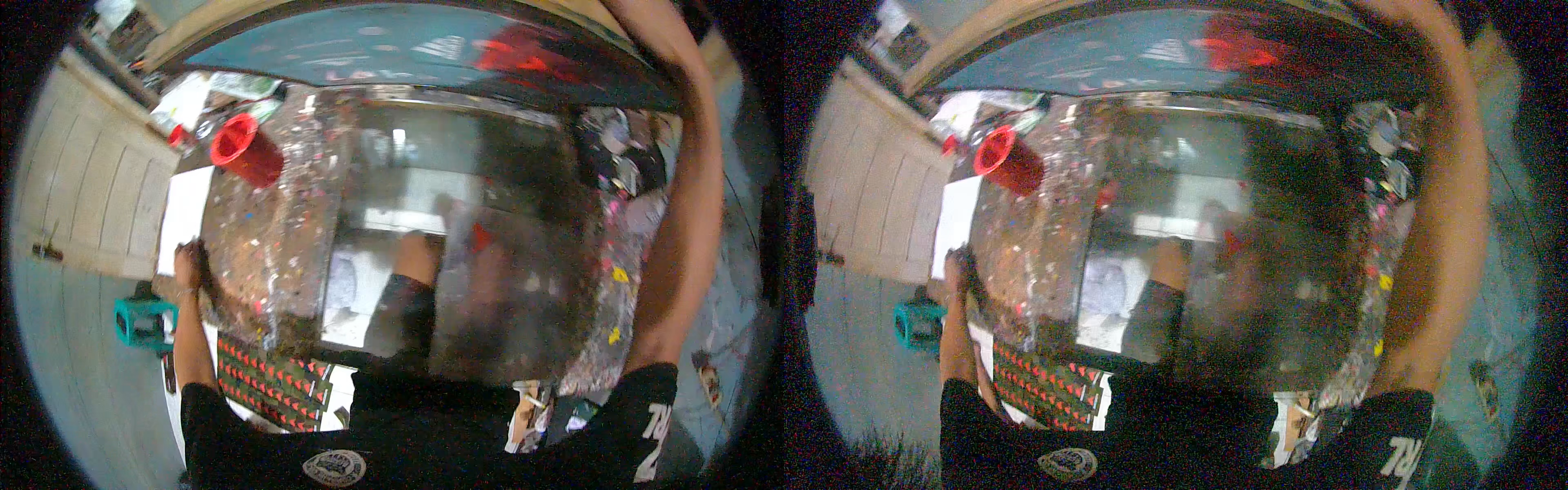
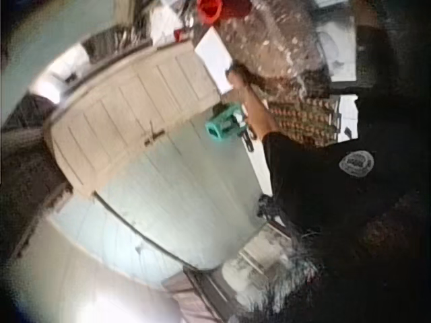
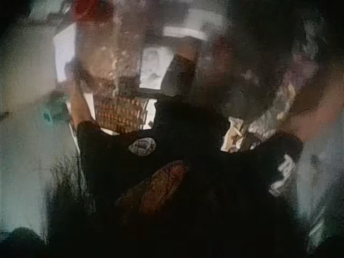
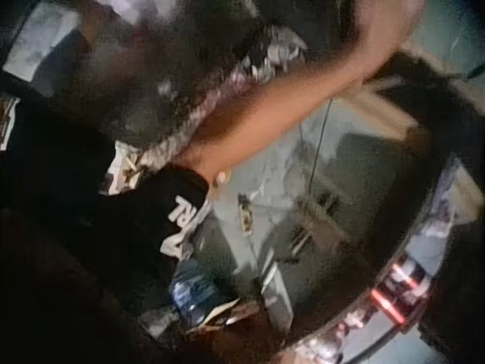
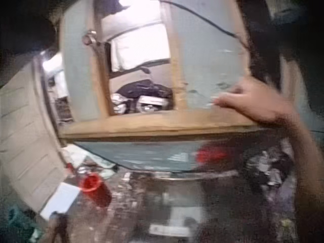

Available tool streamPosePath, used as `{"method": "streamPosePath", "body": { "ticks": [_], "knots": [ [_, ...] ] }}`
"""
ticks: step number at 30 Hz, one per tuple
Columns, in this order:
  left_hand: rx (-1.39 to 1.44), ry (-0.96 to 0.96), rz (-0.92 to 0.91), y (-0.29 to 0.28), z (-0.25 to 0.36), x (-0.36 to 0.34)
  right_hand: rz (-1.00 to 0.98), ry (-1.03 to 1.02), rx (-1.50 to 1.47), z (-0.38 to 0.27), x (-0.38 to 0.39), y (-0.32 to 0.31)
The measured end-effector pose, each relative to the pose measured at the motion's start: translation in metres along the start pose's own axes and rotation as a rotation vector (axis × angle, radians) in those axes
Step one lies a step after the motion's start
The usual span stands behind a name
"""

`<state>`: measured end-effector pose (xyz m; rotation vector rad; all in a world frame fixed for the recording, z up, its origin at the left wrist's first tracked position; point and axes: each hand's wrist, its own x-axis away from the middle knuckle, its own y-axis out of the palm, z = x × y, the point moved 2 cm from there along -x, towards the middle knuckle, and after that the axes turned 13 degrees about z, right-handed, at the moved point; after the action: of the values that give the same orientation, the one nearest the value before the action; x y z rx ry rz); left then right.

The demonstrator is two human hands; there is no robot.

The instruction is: The person performs screen printing by placing a stencil on a frame, applying red ink with a squeegee, and peeling the stencil to reveal a logo on paper. They repeat this process for multiple sheets, occasionally cleaning the squeegee and adjusting the setup.

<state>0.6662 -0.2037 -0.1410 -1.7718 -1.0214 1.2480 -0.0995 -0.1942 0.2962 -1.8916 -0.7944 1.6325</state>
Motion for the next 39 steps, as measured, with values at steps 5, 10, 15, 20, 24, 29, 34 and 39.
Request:
{"method": "streamPosePath", "body": {
  "ticks": [5,10,15,20,24,29,34,39],
  "knots": [
    [-0.112,-0.241,0.03,-0.051,0.02,0.017,-0.033,-0.215,-0.171,0.048,-0.032,0.053],
    [-0.027,-0.19,0.122,-0.122,0.085,0.013,-0.192,0.04,-0.236,0.055,-0.035,0.056],
    [0.286,-0.27,0.185,-0.214,0.193,0.023,-0.062,-0.011,-0.147,-0.004,-0.024,0.037],
    [0.649,-0.011,0.163,-0.261,0.342,-0.025,-0.065,0.003,-0.115,-0.008,-0.018,0.011],
    [0.768,0.248,0.016,-0.267,0.458,-0.053,-0.017,-0.121,-0.299,0.008,-0.008,0.011],
    [0.794,0.364,-0.302,-0.295,0.567,-0.055,-0.03,-0.158,-0.357,0.007,0.0,0.014],
    [0.938,0.336,0.115,-0.272,0.567,-0.048,-0.085,-0.222,-0.43,0.005,0.008,0.005],
    [0.749,0.555,0.009,-0.238,0.543,-0.044,-0.032,-0.223,-0.424,0.014,0.01,0.007]
  ]
}}
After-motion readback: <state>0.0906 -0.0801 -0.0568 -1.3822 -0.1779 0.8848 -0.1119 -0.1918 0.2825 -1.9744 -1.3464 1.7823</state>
